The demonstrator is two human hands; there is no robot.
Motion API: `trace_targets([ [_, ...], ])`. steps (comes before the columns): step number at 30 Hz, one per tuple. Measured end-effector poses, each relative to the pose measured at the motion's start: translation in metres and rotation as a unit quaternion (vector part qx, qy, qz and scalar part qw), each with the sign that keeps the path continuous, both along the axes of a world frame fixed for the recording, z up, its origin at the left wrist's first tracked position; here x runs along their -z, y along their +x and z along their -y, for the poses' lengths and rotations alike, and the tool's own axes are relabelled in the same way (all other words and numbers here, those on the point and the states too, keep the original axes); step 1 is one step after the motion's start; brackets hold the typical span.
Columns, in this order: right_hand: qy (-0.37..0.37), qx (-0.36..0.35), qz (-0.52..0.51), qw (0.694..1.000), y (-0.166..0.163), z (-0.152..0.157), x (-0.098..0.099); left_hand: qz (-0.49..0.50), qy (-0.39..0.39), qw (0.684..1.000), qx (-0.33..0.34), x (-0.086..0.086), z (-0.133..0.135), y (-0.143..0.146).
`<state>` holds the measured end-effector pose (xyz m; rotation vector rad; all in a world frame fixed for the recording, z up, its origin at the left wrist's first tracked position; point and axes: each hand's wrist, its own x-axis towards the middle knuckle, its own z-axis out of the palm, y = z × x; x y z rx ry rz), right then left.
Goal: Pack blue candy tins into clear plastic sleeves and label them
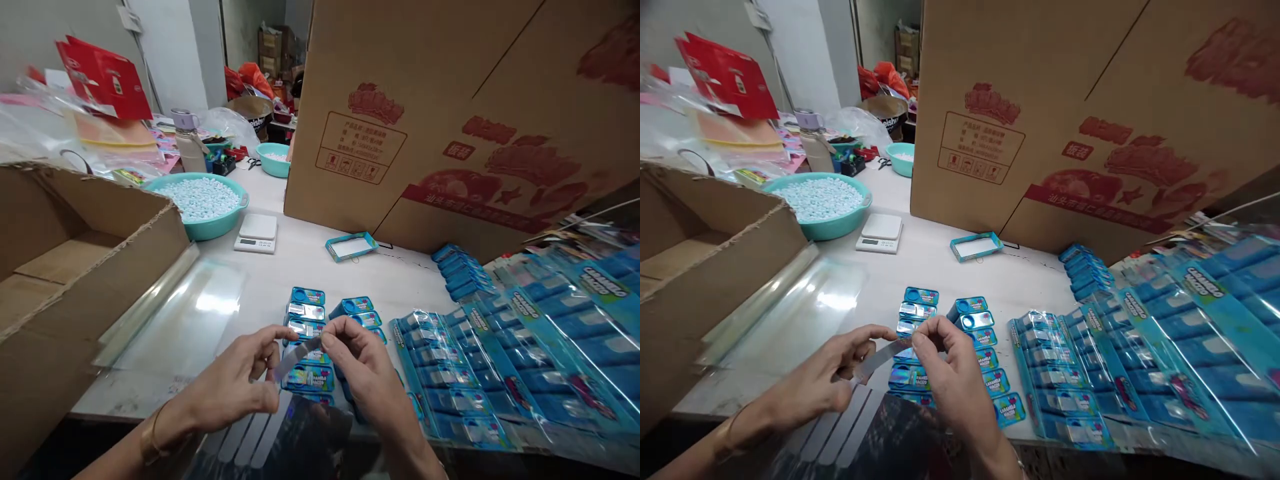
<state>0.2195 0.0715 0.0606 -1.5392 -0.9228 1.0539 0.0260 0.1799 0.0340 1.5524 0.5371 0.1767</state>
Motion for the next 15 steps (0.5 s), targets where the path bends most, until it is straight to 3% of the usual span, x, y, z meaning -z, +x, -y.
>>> trace_targets([
  [3,-0.006,0.006,0.005,1.000,-0.001,-0.019,0.005,-0.041,-0.041,0.998,-0.010,0.000,-0.014,0.014],
  [10,-0.012,0.088,0.114,0.990,0.002,-0.059,0.021,-0.054,0.089,0.993,-0.051,0.008,-0.066,0.032],
  [15,0.009,0.164,0.341,0.926,0.009,-0.084,0.046,-0.080,0.131,0.987,-0.035,0.027,-0.098,0.056],
])
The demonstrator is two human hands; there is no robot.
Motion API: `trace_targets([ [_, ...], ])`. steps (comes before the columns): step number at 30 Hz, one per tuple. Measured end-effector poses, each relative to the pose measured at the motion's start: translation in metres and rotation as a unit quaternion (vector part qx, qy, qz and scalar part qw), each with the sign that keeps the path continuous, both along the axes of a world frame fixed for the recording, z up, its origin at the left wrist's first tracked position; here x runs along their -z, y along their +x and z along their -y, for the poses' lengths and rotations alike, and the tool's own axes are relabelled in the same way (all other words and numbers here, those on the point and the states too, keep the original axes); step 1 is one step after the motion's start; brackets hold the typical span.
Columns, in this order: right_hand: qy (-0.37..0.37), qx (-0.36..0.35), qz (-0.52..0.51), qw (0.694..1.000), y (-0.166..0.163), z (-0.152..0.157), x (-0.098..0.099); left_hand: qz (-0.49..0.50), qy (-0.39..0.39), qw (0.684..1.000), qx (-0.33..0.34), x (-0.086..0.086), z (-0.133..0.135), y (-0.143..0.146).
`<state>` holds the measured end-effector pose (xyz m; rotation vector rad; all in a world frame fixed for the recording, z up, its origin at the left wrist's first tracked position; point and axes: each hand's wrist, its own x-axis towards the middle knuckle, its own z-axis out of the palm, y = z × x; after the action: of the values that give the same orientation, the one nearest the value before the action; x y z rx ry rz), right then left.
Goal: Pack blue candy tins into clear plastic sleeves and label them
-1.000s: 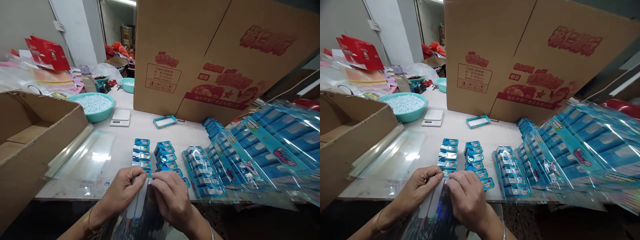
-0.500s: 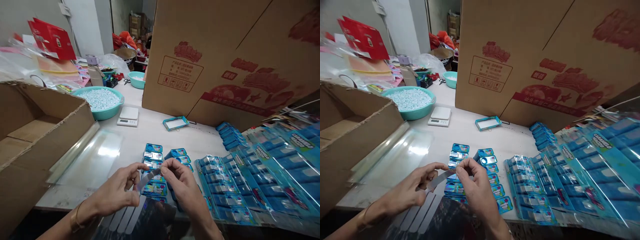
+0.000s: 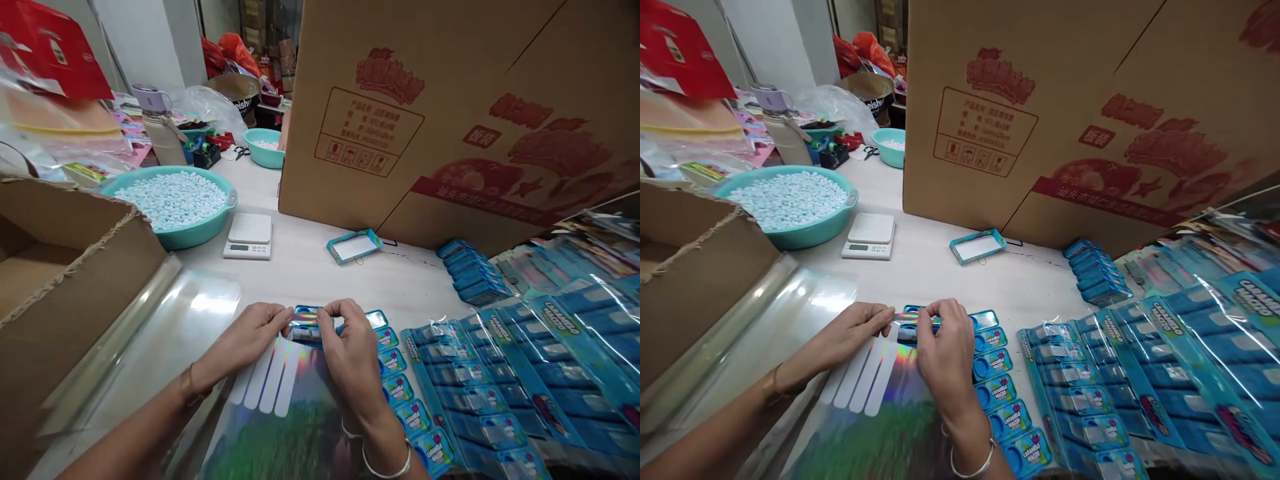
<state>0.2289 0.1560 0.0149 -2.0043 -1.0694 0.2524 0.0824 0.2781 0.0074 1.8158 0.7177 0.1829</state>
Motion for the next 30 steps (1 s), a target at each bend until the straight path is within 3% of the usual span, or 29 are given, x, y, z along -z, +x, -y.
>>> trace_targets([
  [6,-0.015,-0.002,0.020,1.000,0.010,-0.010,0.026,-0.047,0.048,0.997,0.021,0.025,-0.019,0.017],
  [14,-0.030,-0.001,0.022,0.999,0.010,-0.014,0.039,-0.049,0.046,0.998,0.022,0.043,-0.022,0.021],
  [16,-0.032,-0.002,0.025,0.999,0.010,-0.014,0.040,-0.034,0.019,0.999,0.022,0.048,-0.022,0.022],
  [21,-0.017,0.010,0.024,1.000,0.010,-0.014,0.044,0.016,-0.134,0.991,-0.010,0.070,-0.013,0.025],
  [25,-0.007,0.007,0.023,1.000,0.009,-0.017,0.049,-0.005,-0.106,0.994,-0.035,0.087,-0.007,0.026],
  [27,-0.014,-0.016,0.008,1.000,0.013,-0.015,0.042,-0.019,-0.048,0.997,-0.050,0.082,-0.007,0.022],
  [30,0.052,-0.022,-0.061,0.997,0.025,0.007,0.016,-0.031,0.034,0.995,-0.083,0.054,-0.005,0.001],
])
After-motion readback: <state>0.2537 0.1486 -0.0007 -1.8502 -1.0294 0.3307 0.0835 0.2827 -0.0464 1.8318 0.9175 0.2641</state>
